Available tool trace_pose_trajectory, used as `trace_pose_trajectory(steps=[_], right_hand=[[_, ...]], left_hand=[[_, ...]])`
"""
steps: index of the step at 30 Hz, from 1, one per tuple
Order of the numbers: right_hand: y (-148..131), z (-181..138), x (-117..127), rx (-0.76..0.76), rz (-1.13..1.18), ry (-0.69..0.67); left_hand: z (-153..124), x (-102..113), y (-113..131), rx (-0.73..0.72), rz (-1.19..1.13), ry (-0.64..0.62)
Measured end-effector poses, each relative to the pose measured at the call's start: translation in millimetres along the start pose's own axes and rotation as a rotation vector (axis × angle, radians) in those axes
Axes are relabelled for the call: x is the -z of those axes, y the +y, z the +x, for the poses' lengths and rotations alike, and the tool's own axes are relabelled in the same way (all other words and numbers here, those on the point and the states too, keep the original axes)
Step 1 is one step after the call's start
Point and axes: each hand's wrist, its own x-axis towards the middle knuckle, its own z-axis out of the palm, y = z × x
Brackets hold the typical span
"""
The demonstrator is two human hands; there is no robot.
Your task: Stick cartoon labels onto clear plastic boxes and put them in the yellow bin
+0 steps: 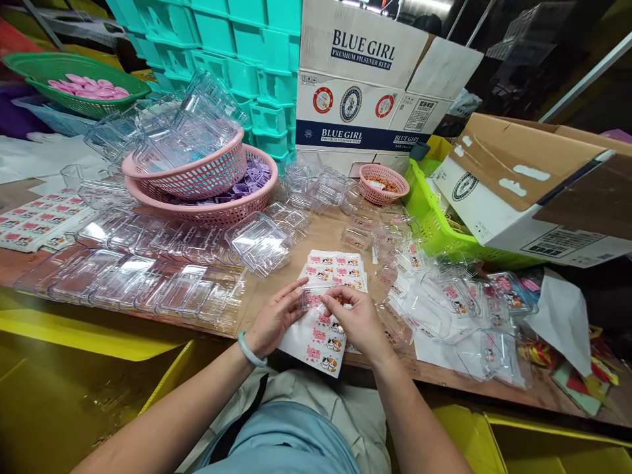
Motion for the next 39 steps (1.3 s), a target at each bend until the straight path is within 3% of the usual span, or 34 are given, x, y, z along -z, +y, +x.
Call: trace_pose_trajectory(steps=[13,24,26,30,33,36,39], right_hand=[[-5,2,-3,0.067,-0.170,0.030],[-13,4,5,-0.017,-0.066,-0.049],[-14,-1,2,0.070,-0.192,0.004],[-16,-16,-7,0.434,-0.606,0.162],[-22,-29,-9,0.570,-0.683,0.164],[-31,-36,0,0.538,-0.534,0.234],[-32,-29,10,0.336,-0.337,0.236]], left_hand=[[0,0,1,-0.015,0.030,-0.016],[2,-1,3,-0.066,0.167,-0.018],[3,-2,2,-0.061,0.182,-0.006],[5,-2,-1,-0.074,0.196,0.018],[10,4,-4,-0.077,0.174,0.015],[15,11,-2,-0.030,0.084,0.023],[16,14,4,-0.006,0.064,0.011]])
